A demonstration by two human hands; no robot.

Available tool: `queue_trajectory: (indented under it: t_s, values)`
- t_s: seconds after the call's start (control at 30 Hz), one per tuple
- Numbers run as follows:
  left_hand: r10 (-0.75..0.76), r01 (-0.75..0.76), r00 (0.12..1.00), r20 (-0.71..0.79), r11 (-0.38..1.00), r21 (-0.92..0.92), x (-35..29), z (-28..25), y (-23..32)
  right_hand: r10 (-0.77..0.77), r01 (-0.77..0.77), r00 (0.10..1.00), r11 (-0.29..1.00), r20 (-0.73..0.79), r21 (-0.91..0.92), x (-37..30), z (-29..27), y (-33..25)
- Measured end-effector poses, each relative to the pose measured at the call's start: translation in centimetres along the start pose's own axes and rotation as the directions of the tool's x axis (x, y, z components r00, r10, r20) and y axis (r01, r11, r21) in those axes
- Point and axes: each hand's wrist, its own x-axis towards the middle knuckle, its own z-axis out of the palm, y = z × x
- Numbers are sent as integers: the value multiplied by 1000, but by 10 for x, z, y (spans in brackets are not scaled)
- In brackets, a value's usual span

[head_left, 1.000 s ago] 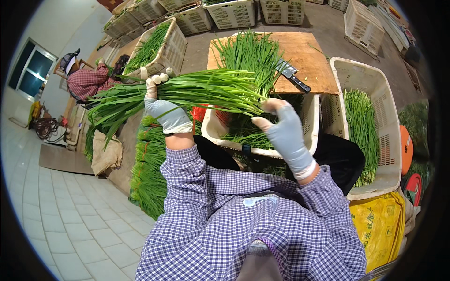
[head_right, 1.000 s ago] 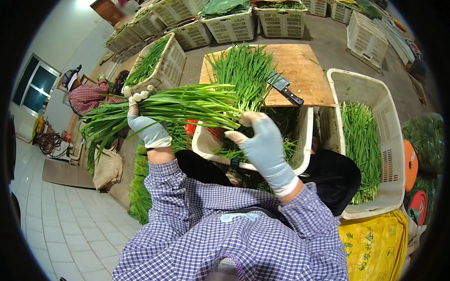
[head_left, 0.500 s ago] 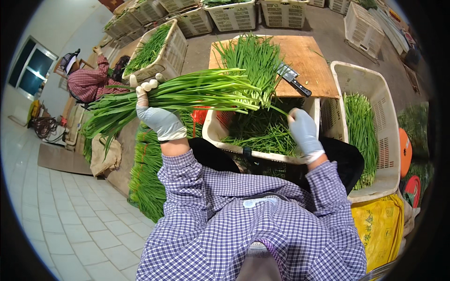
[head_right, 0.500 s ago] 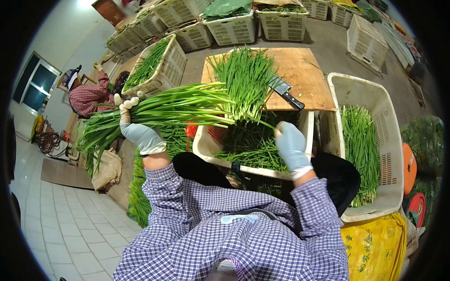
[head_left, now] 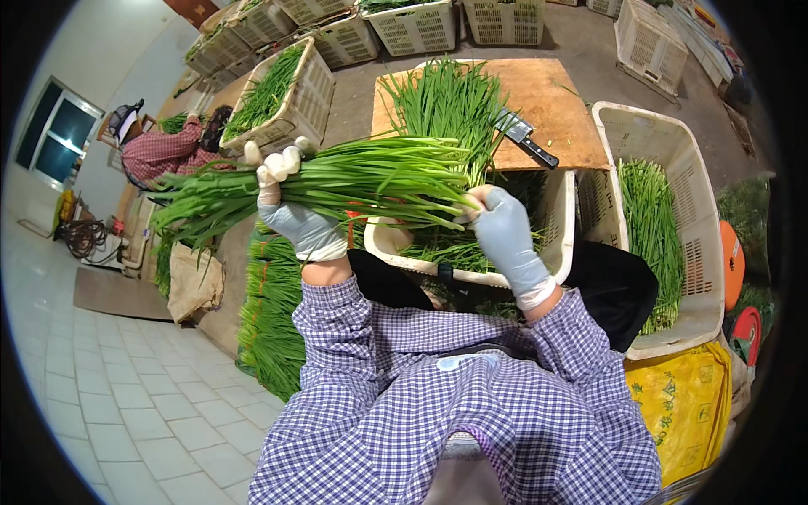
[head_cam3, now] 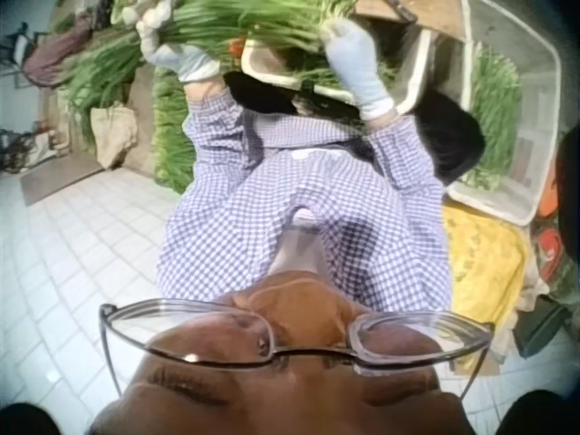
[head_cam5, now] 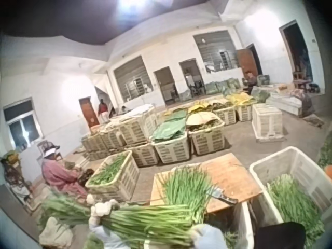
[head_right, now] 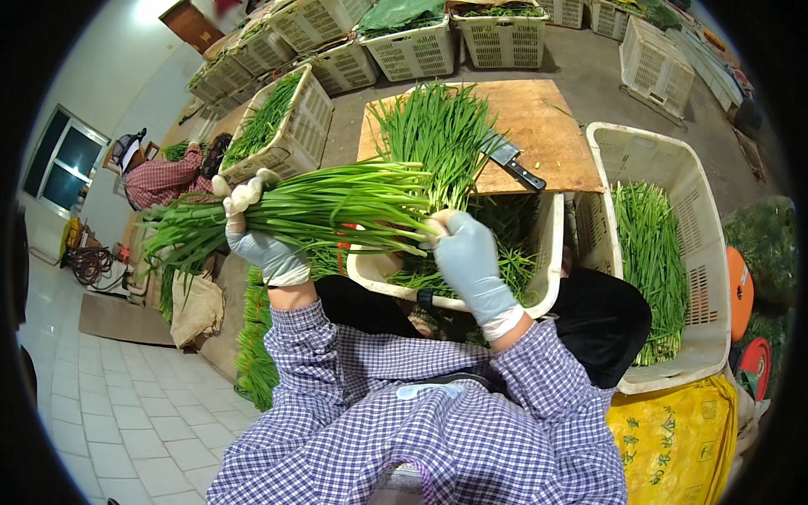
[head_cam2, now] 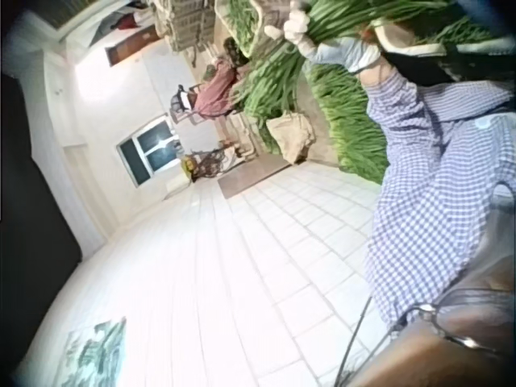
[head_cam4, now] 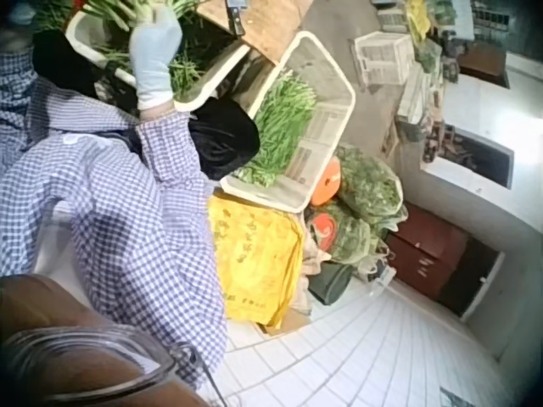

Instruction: The person sits on the floor and repeatedly picks up bunches of green onions from a white basket. They align the stems, remove stray pieces, and place the sorted bunches onto a wooden board. A knife rests on the board, but the person handles the vegetables by hand.

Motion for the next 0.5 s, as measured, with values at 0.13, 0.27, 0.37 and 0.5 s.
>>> queue_trajectory:
  t_s: [0.13, 0.27, 0.37, 0.5]
  values:
    - [46, -44, 999, 4, 983, -179, 13, -10, 26, 218, -135, 973, 810, 79, -571, 18, -58, 61]
    - [52, -67, 993, -109, 988, -140, 7, 11, 24, -158, 154, 987, 984, -39, -90, 20, -75, -3]
    - [20, -17, 1000, 23, 992, -127, 7, 13, 16, -325, 329, 942, 943, 81, -51, 21, -56, -56]
    - [-29, 41, 997, 75, 985, -166, 2, 29, 1, -321, 323, 946, 934, 40, -154, 28, -28, -56]
